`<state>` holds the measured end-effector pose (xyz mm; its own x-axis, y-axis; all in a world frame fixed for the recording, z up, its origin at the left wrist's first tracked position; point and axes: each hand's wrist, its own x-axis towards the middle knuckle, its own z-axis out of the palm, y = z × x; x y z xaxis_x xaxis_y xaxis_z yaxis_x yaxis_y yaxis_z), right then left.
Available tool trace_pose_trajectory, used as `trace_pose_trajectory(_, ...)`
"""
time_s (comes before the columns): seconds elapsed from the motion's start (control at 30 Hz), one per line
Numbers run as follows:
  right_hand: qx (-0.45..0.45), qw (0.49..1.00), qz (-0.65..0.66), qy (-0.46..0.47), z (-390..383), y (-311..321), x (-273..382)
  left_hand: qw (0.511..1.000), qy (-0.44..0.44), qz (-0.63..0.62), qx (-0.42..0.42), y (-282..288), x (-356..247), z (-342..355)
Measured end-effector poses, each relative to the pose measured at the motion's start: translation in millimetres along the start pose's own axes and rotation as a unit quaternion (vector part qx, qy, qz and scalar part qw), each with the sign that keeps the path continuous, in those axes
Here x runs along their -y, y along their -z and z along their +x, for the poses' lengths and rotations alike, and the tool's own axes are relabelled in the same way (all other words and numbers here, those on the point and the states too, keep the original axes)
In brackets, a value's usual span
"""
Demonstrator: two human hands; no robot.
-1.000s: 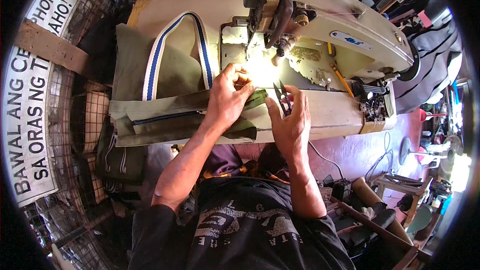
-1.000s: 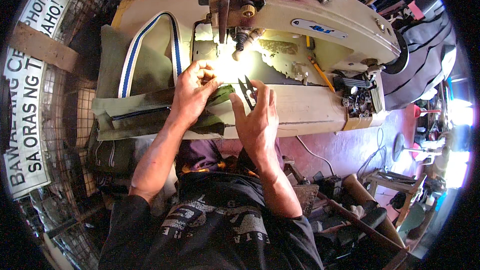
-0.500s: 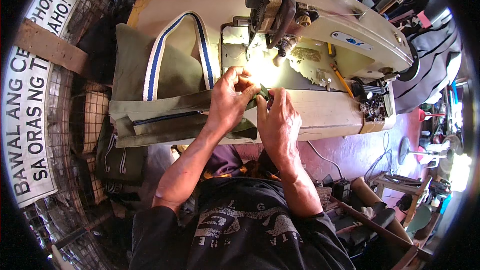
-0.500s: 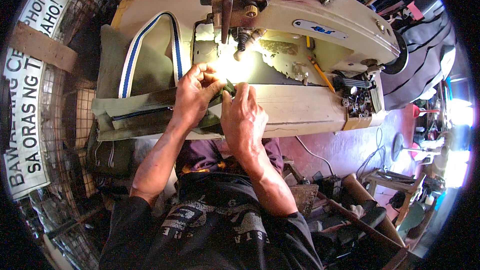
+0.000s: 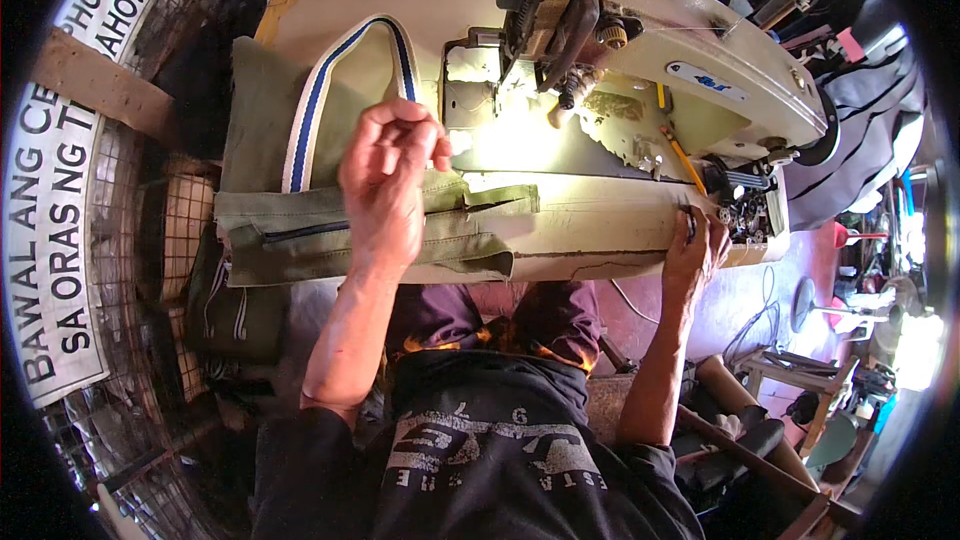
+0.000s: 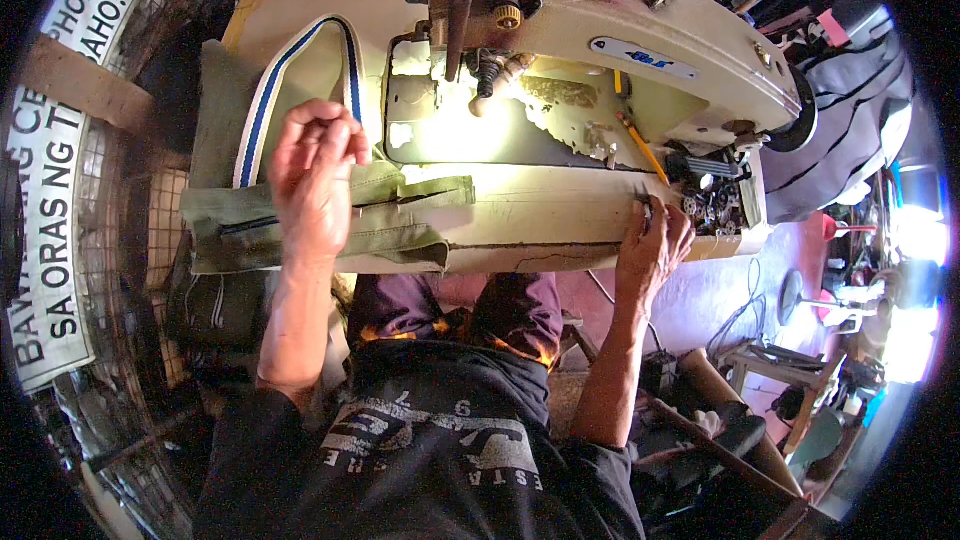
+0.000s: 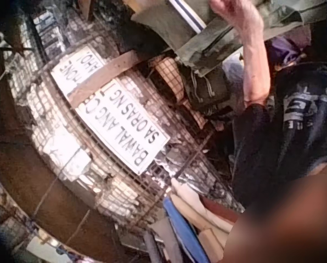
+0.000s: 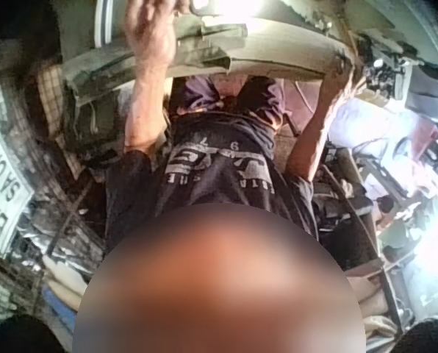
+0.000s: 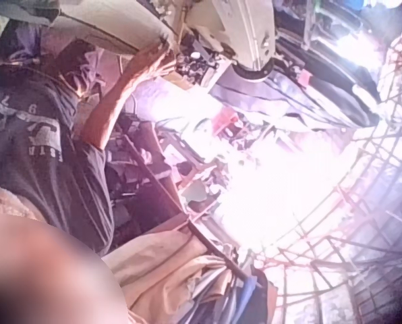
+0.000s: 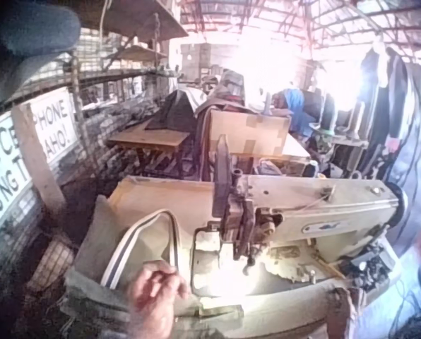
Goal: Sewing a green fabric bag with a striped strap using an industrial sewing machine.
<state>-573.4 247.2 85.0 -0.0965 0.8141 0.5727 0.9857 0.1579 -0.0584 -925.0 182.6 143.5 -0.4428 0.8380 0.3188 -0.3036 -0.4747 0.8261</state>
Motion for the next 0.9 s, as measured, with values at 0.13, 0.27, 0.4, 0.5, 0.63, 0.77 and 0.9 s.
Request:
trace_pose_trajectory(0.13, -0.059, 0.994, 0.095, 0.012, -4, 9, 38, 0.990, -0.031, 0.135, -0.005, 13, -26, -14)
trace_pose_trajectory(0.27, 0.056, 0.934, 0.322, 0.147, -13, 28, 114, 0.904, 0.020, 0.416, 0.098, 17, -46, -38)
trace_pose_trajectory(0.4, 0.229, 0.835, 0.497, -0.059, 7, 25, 147, 0.820, -0.004, 0.548, 0.167, 8, -39, -48)
trace_pose_trajectory(0.5, 0.355, 0.743, 0.562, -0.081, 23, 16, 152, 0.825, -0.048, 0.539, 0.160, 1, -18, -41)
trace_pose_trajectory(0.63, 0.376, 0.695, 0.599, -0.127, 25, 10, 155, 0.730, -0.035, 0.655, 0.192, -1, 2, -32)
trace_pose_trajectory(0.77, 0.368, 0.686, 0.613, -0.134, 21, 10, 153, 0.751, -0.061, 0.626, 0.201, 6, 5, -26)
trace_pose_trajectory(0.9, 0.367, 0.666, 0.635, -0.135, 20, 10, 152, 0.778, -0.040, 0.589, 0.214, 6, 4, -25)
